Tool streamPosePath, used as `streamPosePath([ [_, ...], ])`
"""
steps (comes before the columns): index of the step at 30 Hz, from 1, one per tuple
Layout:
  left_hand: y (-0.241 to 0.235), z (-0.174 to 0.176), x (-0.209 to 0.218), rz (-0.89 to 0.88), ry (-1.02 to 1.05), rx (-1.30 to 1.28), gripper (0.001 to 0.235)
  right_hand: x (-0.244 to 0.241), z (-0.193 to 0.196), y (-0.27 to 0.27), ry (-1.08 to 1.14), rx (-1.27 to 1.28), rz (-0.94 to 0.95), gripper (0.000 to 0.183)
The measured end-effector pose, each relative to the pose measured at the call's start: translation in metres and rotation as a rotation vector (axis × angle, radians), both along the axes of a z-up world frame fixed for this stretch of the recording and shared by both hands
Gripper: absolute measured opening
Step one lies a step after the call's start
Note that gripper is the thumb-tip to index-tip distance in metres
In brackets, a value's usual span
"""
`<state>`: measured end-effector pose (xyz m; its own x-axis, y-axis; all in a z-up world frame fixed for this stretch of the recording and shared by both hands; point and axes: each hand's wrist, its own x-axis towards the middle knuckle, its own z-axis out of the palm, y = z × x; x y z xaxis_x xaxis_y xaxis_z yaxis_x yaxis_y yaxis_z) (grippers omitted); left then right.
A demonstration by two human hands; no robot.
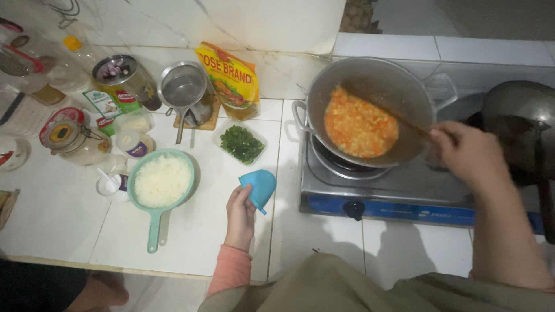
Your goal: The person adds various seasonings and ingredients to a pot of chopped vegetables cooking on a gas stove. They use a spoon to scoop powders from jars and a wooden spatula to stir the mixture. The person also adds a liquid from a small blue cup and continues to stir the contents of the pot.
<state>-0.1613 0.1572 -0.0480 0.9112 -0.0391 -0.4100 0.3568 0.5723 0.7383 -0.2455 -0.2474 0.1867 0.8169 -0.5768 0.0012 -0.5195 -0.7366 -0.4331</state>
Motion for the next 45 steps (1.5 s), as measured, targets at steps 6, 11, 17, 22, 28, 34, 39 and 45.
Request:
streamPosePath([
  [6,0.005,-0.018,-0.002,0.013,-0.017,-0.032,0.017,0.009,-0.023,-0.006,-0.17,-0.214,0.127,0.028],
  [11,0.004,-0.017,-0.004,0.015,0.007,-0.008,0.019,0.012,-0.034,0.015,-0.047,-0.216,0.243,0.03],
  [17,0.01,-0.015,-0.007,0.026,-0.019,-0.024,0.021,-0.02,-0.009,-0.035,0.317,-0.038,0.247,0.033],
  [22,0.011,-0.009,-0.011,0.013,0.038,0.013,0.025,-0.043,0.018,-0.089,0.397,-0.009,0.257,0.035],
  [28,0.006,-0.009,-0.011,-0.008,0.009,-0.002,0.034,-0.012,0.0,-0.015,0.159,0.068,0.323,0.037],
  [34,0.021,-0.025,-0.011,-0.011,0.019,0.026,0.035,-0.009,0.012,-0.021,0.174,-0.222,0.114,0.036],
  [39,0.035,-0.045,-0.018,0.014,-0.013,-0.023,0.027,-0.037,0.031,-0.092,0.34,-0.702,0.161,0.032],
  [45,0.015,-0.052,-0.013,-0.017,0.049,-0.053,0.025,-0.014,0.02,-0.058,0.355,-0.974,0.203,0.021],
])
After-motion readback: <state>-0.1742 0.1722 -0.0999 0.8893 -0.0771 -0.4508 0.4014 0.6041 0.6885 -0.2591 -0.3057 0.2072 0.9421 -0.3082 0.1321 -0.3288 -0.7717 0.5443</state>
